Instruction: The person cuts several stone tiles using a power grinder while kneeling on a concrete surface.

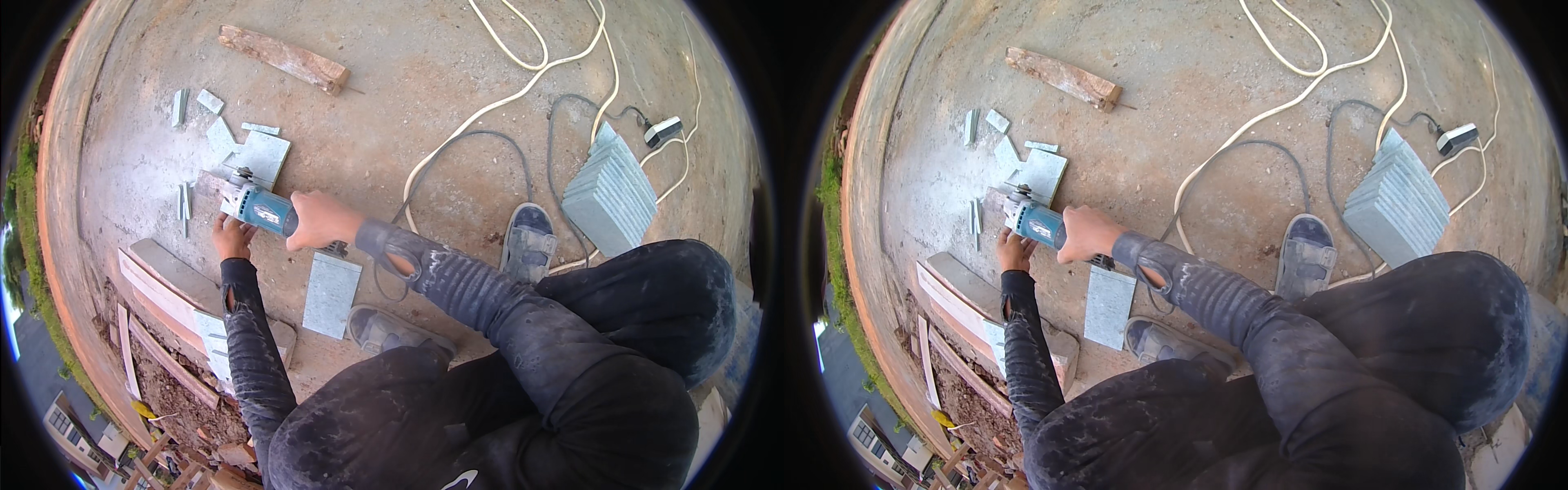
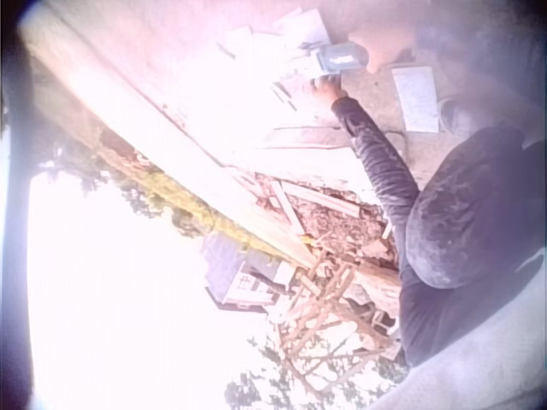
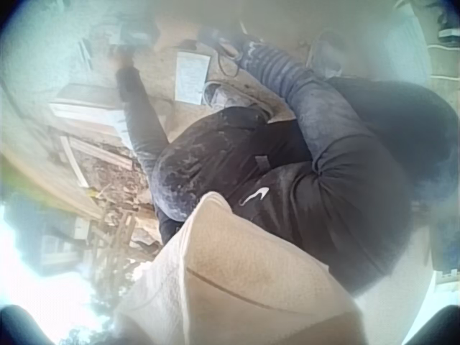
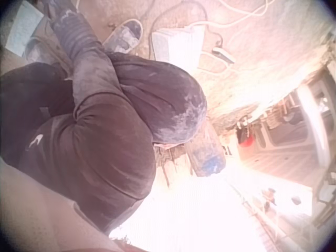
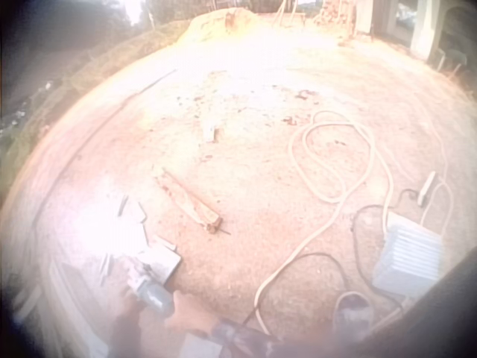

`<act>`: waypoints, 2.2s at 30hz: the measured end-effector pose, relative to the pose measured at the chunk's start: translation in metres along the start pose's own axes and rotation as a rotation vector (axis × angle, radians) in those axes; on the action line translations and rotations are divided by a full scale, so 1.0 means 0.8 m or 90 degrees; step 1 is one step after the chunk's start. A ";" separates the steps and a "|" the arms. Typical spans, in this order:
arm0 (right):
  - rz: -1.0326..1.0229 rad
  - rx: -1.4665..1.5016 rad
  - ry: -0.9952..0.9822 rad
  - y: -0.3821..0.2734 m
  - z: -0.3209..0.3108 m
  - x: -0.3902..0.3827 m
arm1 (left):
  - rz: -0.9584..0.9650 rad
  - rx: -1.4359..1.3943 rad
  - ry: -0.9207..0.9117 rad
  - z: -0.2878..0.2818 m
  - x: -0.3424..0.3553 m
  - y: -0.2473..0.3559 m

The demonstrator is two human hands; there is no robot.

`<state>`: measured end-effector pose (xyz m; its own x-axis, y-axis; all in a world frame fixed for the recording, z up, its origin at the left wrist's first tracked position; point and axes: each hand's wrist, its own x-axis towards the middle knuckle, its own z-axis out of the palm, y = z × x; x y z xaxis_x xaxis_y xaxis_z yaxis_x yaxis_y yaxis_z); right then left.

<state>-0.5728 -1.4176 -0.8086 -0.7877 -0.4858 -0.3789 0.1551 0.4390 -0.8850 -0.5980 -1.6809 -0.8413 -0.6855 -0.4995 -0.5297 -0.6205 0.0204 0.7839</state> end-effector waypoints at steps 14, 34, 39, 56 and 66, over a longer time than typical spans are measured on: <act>0.023 -0.007 -0.022 0.000 -0.016 -0.029 | -0.004 0.003 0.001 -0.001 0.001 0.000; 0.012 0.023 0.002 0.015 -0.015 -0.052 | 0.007 0.033 -0.007 -0.001 0.000 0.001; 0.011 0.025 0.001 0.016 -0.015 -0.054 | 0.003 0.031 -0.005 -0.001 -0.002 0.003; 0.011 0.012 -0.006 0.013 -0.009 -0.038 | -0.004 0.050 0.014 0.006 -0.016 0.009; 0.020 -0.003 -0.003 0.003 -0.009 -0.027 | -0.007 0.013 -0.006 -0.001 -0.004 0.003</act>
<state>-0.5596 -1.4010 -0.8004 -0.7793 -0.4751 -0.4086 0.1775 0.4579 -0.8711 -0.5974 -1.6799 -0.8375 -0.6822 -0.4916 -0.5412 -0.6358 0.0333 0.7711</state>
